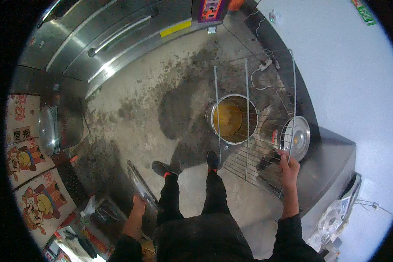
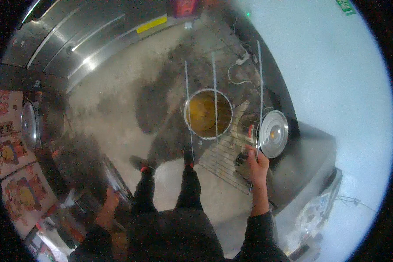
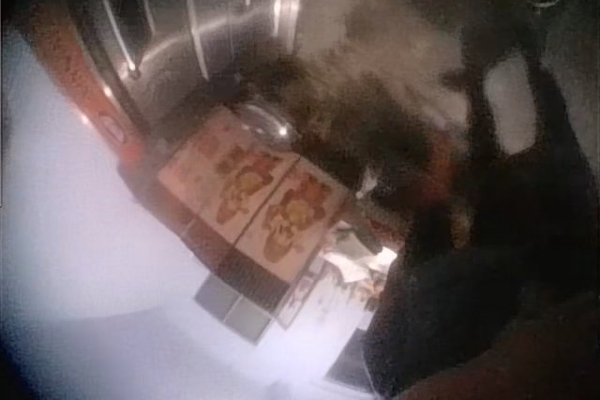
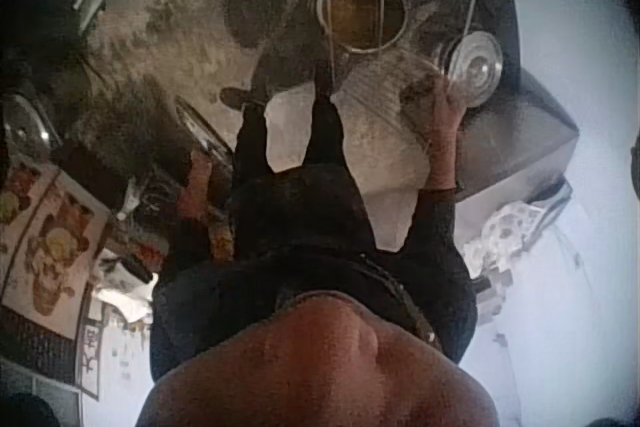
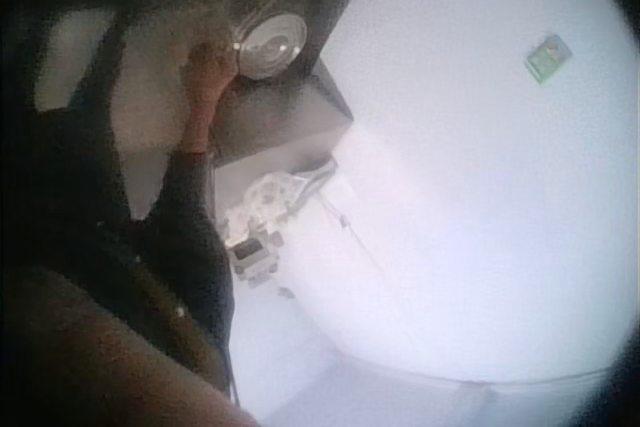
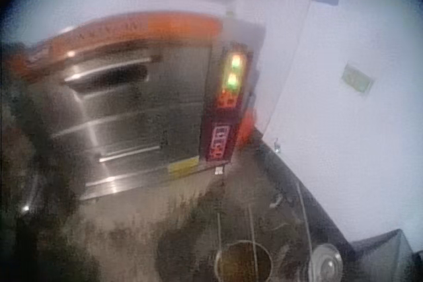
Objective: The person retrieves dough from a proofer, kneads it on a stainless steel table, and handles various ingredients including a yellow liquid and green herbs. They also move a metal rack and cover a pot with a lid.
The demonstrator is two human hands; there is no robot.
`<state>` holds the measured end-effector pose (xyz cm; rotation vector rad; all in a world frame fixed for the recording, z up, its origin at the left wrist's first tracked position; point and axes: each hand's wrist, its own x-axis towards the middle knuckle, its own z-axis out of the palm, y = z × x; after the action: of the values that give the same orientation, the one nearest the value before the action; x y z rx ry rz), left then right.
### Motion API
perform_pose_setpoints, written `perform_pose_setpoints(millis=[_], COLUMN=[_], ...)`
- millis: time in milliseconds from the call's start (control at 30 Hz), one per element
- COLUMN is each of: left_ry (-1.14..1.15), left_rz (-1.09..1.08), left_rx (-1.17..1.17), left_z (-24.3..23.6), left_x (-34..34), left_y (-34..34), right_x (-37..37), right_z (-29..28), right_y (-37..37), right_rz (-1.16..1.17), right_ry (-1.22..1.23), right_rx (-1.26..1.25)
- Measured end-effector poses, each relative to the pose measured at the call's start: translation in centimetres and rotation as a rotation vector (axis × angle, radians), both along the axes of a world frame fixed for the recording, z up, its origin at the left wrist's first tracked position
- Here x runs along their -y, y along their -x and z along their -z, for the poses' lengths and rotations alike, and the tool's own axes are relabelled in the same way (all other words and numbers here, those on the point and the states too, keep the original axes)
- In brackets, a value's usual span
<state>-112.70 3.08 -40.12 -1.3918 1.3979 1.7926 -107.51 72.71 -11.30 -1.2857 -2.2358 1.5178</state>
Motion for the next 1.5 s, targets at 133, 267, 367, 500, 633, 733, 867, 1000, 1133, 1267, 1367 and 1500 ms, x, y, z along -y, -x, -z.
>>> perform_pose_setpoints(millis=[133, 267, 367, 500, 633, 733, 867, 1000, 1133, 1267, 1367, 1500], left_ry=[0.079, 0.218, 0.253, 0.155, 0.165, 0.207, 0.234, 0.518, 0.719, 0.739, 0.732, 0.516], left_rz=[0.268, 0.201, 0.018, -0.109, -0.085, -0.09, -0.126, 0.319, 0.614, 0.78, 0.594, 0.267], left_rx=[-0.106, -0.078, 0.108, 0.068, 0.075, 0.132, 0.041, 0.183, -0.103, -0.467, -0.348, -0.459], left_z=[-5.1, -5.5, -6.4, -7.9, -7.9, -6.9, -8.3, -10.0, -11.9, -14.0, -14.6, -15.1], left_x=[0.1, 0.8, 0.5, -0.7, 0.2, -0.1, 1.5, 1.7, 4.4, 11.2, 13.9, 19.7], left_y=[-1.5, -2.7, -3.2, -3.8, -5.3, -7.4, -10.8, -9.2, -11.2, -11.1, -10.7, -11.9], right_x=[1.1, 1.3, 0.8, 0.8, 1.2, 2.2, 2.3, 0.8, 10.9, 15.6, 25.2, 45.5], right_z=[-6.9, -2.9, 5.3, 6.5, 6.7, 4.6, 6.1, 8.2, 1.0, 1.1, 1.3, -4.9], right_y=[1.3, 3.1, 2.4, 2.1, 3.0, 5.0, 3.7, 2.1, 9.3, 14.8, 19.9, 28.1], right_rz=[0.072, -0.129, -0.095, -0.065, -0.049, -0.118, -0.228, -0.515, -0.547, -0.962, -1.091, -1.325], right_ry=[-0.083, -0.407, -0.433, -0.413, -0.491, -0.531, -0.448, -0.592, -1.042, -0.893, -0.674, -0.522], right_rx=[0.091, 0.137, 0.188, 0.256, 0.24, 0.235, 0.173, 0.356, 0.77, 0.594, -0.095, 0.005])
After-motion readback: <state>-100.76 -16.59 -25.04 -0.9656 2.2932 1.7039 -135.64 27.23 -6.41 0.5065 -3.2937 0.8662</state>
